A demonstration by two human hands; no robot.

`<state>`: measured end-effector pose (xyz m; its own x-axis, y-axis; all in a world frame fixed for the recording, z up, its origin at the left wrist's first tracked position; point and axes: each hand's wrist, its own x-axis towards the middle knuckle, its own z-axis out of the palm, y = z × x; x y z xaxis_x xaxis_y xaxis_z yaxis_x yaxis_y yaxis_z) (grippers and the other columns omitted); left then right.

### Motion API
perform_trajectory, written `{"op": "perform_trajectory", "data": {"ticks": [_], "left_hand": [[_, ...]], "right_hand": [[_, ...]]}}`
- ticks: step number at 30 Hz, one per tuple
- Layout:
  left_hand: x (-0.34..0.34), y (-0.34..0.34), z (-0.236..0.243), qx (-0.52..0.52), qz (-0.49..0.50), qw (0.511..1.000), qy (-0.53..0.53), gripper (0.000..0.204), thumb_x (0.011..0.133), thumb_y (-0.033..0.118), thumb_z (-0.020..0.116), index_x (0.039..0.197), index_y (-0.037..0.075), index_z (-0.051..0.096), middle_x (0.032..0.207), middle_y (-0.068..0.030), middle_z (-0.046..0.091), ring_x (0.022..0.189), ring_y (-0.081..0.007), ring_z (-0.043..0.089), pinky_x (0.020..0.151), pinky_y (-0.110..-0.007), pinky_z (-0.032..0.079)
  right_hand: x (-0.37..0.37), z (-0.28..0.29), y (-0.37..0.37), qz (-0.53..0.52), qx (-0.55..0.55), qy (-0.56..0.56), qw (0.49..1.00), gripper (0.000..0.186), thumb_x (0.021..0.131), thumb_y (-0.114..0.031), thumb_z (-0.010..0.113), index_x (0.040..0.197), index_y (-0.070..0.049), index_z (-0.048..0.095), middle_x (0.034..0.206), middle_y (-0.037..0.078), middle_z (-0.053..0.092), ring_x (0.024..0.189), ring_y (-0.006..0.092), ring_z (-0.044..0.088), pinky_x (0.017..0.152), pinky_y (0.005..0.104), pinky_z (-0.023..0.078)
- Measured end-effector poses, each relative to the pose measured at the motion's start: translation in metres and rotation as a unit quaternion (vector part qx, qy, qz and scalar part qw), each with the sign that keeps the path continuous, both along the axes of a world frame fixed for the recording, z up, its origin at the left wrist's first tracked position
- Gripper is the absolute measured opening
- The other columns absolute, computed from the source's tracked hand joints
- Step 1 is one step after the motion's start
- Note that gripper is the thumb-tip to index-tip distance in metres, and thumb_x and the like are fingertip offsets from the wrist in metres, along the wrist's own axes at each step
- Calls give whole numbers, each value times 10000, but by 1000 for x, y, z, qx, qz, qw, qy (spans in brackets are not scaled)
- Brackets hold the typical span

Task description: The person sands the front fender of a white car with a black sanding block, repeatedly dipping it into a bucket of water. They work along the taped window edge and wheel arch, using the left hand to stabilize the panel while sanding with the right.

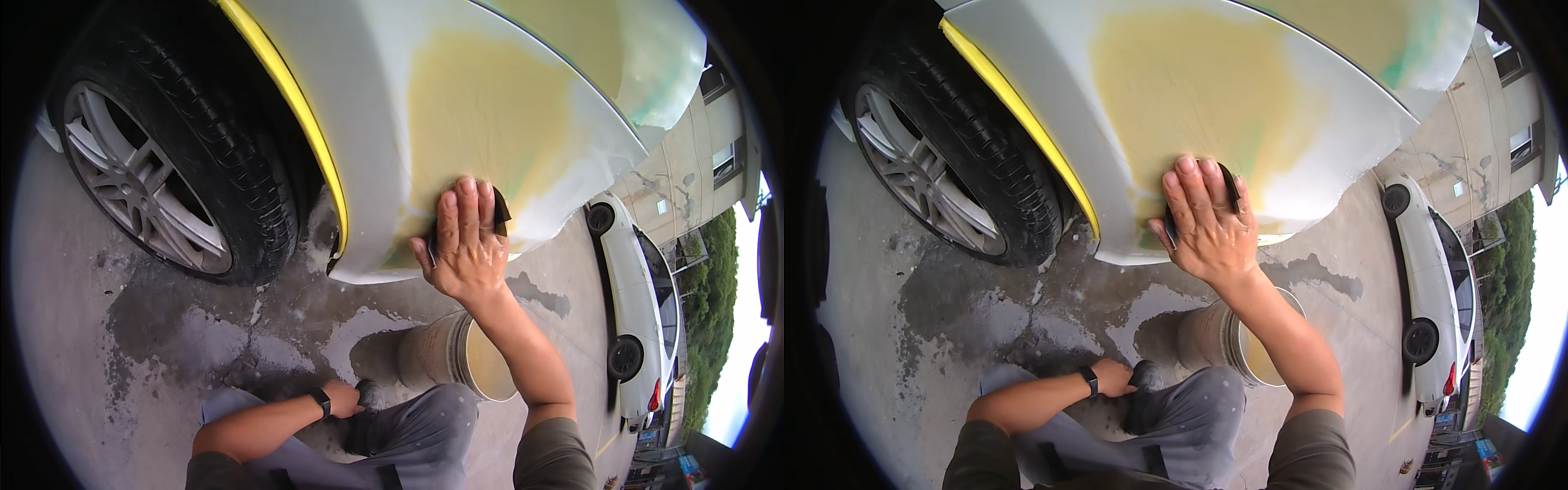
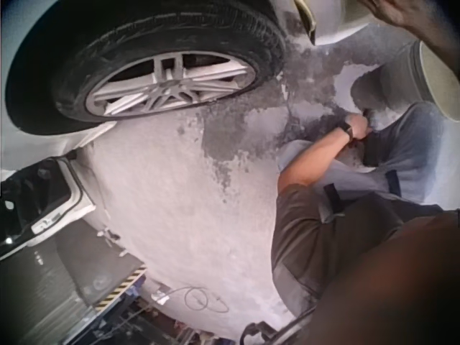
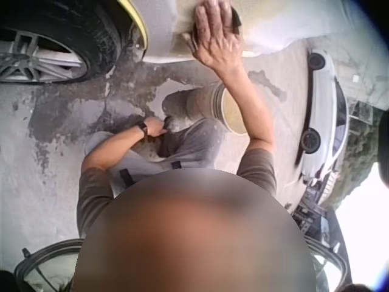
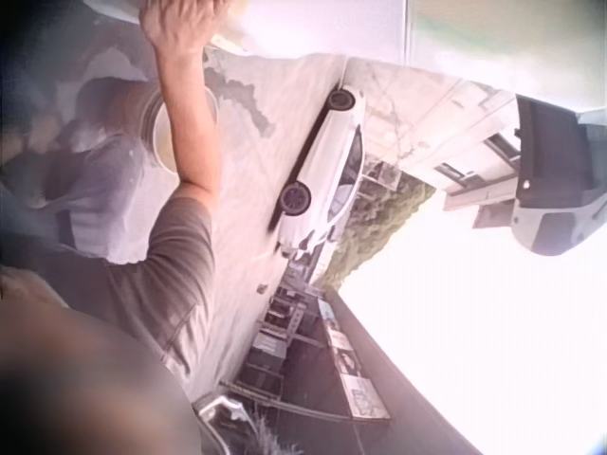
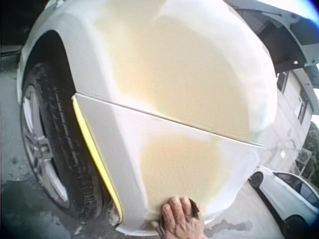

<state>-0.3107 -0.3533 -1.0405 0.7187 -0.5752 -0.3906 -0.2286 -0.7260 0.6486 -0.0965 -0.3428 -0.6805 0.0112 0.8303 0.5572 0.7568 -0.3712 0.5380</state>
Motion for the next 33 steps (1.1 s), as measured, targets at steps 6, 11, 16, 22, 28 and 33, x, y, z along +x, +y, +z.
{"op": "perform_trajectory", "data": {"ticks": [6,11,16,22,28,33], "left_hand": [[3,5,-5,38,-20,999,30,579,1011,551,560,1169,26,746,1118,-231,756,1089,-416,713,943,-526,558],[4,9,-6,-27,37,999,-11,564,1010,547,558,1099,35,778,1100,-219,760,1078,-413,712,937,-516,559],[4,15,-6,17,6,1000,1,555,1018,547,541,1084,54,789,1129,-187,764,1090,-408,708,957,-512,550],[14,7,3,-3,1,1000,2,585,1019,564,533,1161,50,773,1167,-218,753,1126,-406,706,969,-521,547],[11,17,8,23,5,1000,9,604,1021,571,532,1186,38,763,1191,-216,749,1152,-415,696,977,-515,546],[11,18,6,-1,31,1000,-4,603,1028,567,520,1153,38,781,1178,-211,754,1153,-410,697,988,-511,544]], "right_hand": [[-42,73,92,58,37,-44,997,788,984,-534,556,1583,-36,435,1645,172,411,1514,379,386,1242,568,195],[-21,24,26,-2,-155,-139,978,674,1009,-521,492,1597,-191,486,1703,-23,374,1580,155,314,1327,451,56],[-44,78,74,69,-109,-58,990,675,1004,-458,543,1584,-118,480,1706,-4,359,1566,165,340,1314,453,125],[-29,48,36,-6,-189,-155,970,663,1019,-500,509,1597,-178,480,1709,-31,362,1579,138,310,1324,409,93],[-53,90,85,39,-107,-107,988,730,977,-482,570,1599,-117,461,1695,54,372,1562,197,345,1306,432,173],[-44,88,68,49,-134,-160,977,699,954,-525,606,1578,-224,514,1674,-34,400,1549,164,361,1285,451,216]]}}
